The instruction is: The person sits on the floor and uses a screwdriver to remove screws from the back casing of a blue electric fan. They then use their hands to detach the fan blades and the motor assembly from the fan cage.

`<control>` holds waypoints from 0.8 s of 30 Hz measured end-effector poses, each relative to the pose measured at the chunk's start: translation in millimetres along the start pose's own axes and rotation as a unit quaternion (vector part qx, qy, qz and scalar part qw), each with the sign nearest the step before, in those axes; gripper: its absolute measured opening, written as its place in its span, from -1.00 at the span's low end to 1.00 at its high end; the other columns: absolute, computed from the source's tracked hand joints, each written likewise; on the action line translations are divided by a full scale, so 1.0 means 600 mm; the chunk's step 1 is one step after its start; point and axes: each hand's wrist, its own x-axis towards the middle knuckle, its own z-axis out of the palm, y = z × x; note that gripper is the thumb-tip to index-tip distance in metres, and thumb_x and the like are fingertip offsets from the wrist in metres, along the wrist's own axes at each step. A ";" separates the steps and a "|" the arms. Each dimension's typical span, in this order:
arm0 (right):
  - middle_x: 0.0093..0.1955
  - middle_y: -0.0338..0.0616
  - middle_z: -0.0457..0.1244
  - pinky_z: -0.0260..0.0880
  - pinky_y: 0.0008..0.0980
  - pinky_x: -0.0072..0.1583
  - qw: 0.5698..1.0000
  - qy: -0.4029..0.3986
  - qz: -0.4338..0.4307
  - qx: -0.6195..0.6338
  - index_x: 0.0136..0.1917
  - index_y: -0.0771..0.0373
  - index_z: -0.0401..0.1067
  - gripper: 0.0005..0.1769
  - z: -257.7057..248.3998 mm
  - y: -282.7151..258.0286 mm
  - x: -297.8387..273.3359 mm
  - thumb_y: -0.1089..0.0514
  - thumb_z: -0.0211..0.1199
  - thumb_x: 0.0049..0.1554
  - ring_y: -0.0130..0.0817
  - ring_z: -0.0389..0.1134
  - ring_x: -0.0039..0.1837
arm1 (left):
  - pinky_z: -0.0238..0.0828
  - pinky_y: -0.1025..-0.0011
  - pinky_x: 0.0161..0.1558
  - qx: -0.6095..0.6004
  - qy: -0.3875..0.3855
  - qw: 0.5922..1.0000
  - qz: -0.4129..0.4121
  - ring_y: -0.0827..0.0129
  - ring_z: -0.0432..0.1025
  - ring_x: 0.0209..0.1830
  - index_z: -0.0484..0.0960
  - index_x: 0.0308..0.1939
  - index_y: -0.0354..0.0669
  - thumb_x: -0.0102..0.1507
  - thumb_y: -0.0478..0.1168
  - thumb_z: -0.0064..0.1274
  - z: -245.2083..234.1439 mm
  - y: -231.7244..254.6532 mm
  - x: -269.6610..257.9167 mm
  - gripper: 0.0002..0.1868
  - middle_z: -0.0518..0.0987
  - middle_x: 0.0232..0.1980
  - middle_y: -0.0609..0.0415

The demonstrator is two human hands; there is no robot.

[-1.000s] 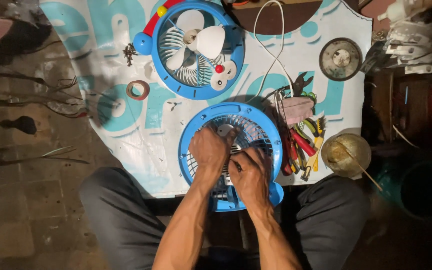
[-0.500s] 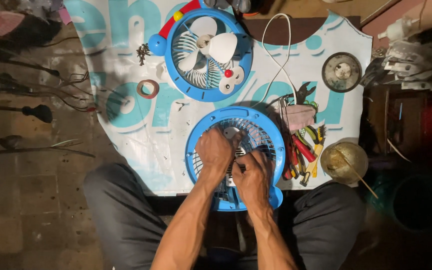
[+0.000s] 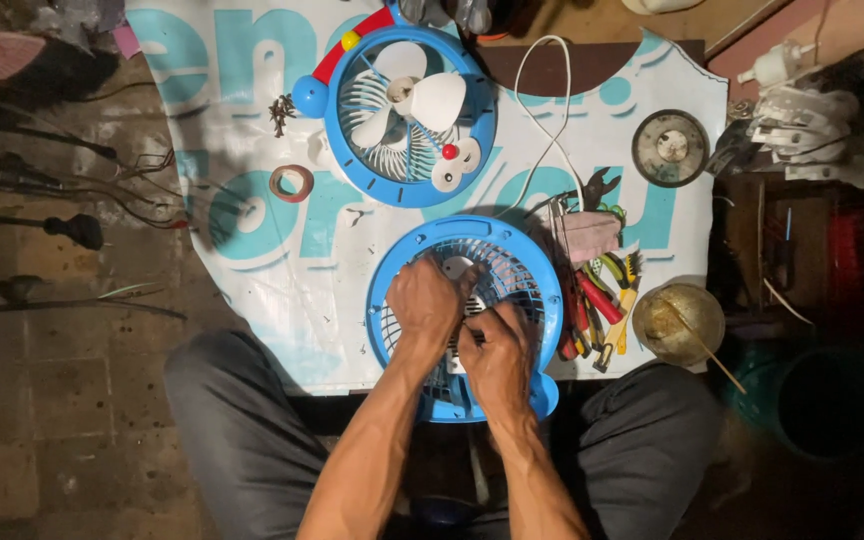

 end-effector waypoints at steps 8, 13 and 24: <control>-0.29 -0.07 0.18 0.29 -0.19 -0.15 0.992 -0.012 0.046 0.118 -0.25 0.27 0.47 -0.94 0.005 -0.015 0.001 0.34 0.23 0.05 0.02 0.24 -0.23 | 0.53 0.05 -0.09 0.015 0.000 1.000 0.005 -0.17 0.59 -0.18 0.67 -0.19 -0.27 0.08 0.16 0.22 0.000 -0.001 -0.003 -0.47 0.67 -0.34 -0.22; -0.35 -0.04 0.17 0.32 -0.15 -0.13 0.993 0.009 0.073 0.091 -0.33 0.28 0.47 -0.92 0.013 -0.007 -0.007 0.30 0.35 -0.03 0.08 0.27 -0.23 | 0.53 0.03 -0.05 0.005 0.002 1.000 0.007 -0.20 0.58 -0.14 0.68 -0.15 -0.29 0.10 0.10 0.23 -0.013 0.009 -0.009 -0.49 0.68 -0.29 -0.25; -0.28 -0.17 0.26 0.36 -0.28 -0.02 0.995 0.071 0.066 0.033 -0.29 0.08 0.56 -0.95 0.031 0.010 -0.035 0.20 0.41 -0.06 -0.12 0.36 -0.16 | 0.59 0.09 -0.15 0.040 -0.003 0.999 -0.011 -0.01 0.63 -0.17 0.76 -0.32 -0.16 0.15 -0.16 0.07 -0.013 0.023 0.003 -0.79 0.70 -0.35 -0.09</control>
